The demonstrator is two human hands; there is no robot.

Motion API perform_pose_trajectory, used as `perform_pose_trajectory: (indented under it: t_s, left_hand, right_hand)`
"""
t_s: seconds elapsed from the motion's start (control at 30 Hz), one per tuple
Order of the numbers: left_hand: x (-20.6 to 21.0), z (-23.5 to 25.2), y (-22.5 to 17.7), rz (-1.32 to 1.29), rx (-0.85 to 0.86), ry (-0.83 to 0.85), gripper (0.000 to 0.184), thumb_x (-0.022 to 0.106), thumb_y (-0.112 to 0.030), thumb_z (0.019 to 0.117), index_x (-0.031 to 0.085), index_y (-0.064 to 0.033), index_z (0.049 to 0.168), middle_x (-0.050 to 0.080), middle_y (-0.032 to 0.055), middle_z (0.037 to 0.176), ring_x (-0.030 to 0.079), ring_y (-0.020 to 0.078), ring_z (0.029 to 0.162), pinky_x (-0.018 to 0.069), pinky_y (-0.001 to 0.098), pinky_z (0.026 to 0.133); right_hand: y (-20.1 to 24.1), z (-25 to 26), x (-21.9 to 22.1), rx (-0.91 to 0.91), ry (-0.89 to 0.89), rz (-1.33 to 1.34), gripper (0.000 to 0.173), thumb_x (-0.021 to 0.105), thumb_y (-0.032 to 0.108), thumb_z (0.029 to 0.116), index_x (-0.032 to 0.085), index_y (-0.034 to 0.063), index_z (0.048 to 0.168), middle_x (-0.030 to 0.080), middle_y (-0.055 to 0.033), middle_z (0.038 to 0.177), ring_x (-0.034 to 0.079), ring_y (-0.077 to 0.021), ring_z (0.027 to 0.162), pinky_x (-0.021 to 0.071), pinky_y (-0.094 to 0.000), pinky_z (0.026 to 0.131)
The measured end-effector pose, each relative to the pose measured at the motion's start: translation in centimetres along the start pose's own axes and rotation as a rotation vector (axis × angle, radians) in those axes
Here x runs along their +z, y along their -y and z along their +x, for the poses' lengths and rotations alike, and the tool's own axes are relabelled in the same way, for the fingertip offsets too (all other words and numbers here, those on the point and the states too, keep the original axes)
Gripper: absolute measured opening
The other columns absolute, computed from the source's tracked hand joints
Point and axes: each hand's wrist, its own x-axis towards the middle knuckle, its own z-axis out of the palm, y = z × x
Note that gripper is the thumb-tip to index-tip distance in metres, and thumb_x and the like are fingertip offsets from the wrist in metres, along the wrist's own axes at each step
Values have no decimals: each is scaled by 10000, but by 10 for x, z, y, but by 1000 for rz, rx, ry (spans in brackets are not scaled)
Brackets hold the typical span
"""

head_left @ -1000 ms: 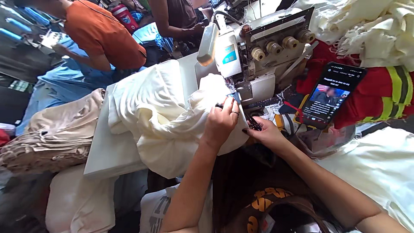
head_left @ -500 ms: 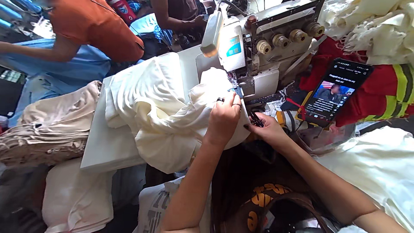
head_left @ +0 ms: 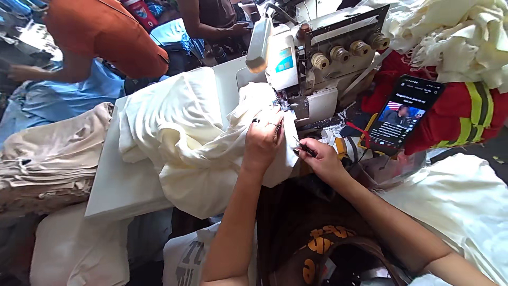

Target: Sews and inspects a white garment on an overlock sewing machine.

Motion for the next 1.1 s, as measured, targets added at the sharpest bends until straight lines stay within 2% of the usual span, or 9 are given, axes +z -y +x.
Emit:
perform_pose_trajectory:
  t_s: [0.13,0.23,0.37,0.53,0.7,0.83,0.9,1.0,1.1]
  left_hand:
    - [0,1,6,-34,-26,1,240,604,-87,988,750,-14,1164,711,137,1284,679,272,1200,537,410,990]
    - [2,12,16,-48,-94,12,235,587,-117,1002,768,-50,1135,732,101,1248,656,257,1243,489,416,1086]
    - [-4,27,32,-87,-313,157,333,556,-201,1009,725,-113,1283,677,22,1372,532,225,1395,246,530,1234]
    - [-16,-6,-1,-65,-470,52,367,557,-157,1032,641,-21,1362,527,121,1532,441,322,1460,428,497,1139]
    - [-40,-41,-47,-73,-501,-111,211,647,-114,978,764,-51,1141,694,110,1318,645,223,1258,562,387,983]
    - [-55,4,-5,15,-465,-148,326,615,-204,1011,684,7,1249,667,175,1318,602,324,1264,447,487,1085]
    - [-50,31,24,-42,-558,25,513,651,-354,992,624,20,1341,614,234,1368,538,407,1321,387,590,1115]
    - [-42,38,42,-169,-696,138,263,752,-258,930,749,-14,1029,706,192,1082,670,347,1042,512,580,938]
    - [-51,15,48,-206,-802,61,151,731,-177,947,764,-31,968,743,115,942,700,235,897,543,495,864]
  right_hand:
    - [13,2,6,-178,-59,-182,167,631,88,953,733,41,1077,733,-96,974,695,-185,801,582,-376,700]
    - [27,17,11,-308,-87,-287,161,673,43,903,733,32,1052,701,-106,905,681,-220,713,565,-395,589]
    - [42,42,15,-378,-130,-371,142,695,53,904,730,53,1041,681,-139,955,696,-275,776,568,-432,580]
    - [40,37,14,-348,-98,-366,94,701,51,903,726,58,994,650,-128,977,671,-244,750,559,-415,566]
    - [9,17,-10,-224,30,-357,124,658,56,936,734,29,1030,680,-147,1024,690,-290,851,579,-495,697]
    - [27,21,-11,-275,94,-385,113,709,35,897,741,29,1006,685,-150,1009,697,-301,825,583,-518,670]
    - [36,25,3,-339,102,-381,86,709,89,922,740,47,990,685,-140,990,699,-289,799,585,-507,645]
    - [45,26,15,-369,110,-402,122,645,135,971,740,69,1008,699,-126,994,709,-273,798,589,-485,653]
    - [44,26,13,-346,141,-410,159,624,150,988,738,51,1037,696,-142,959,706,-291,807,582,-494,676]
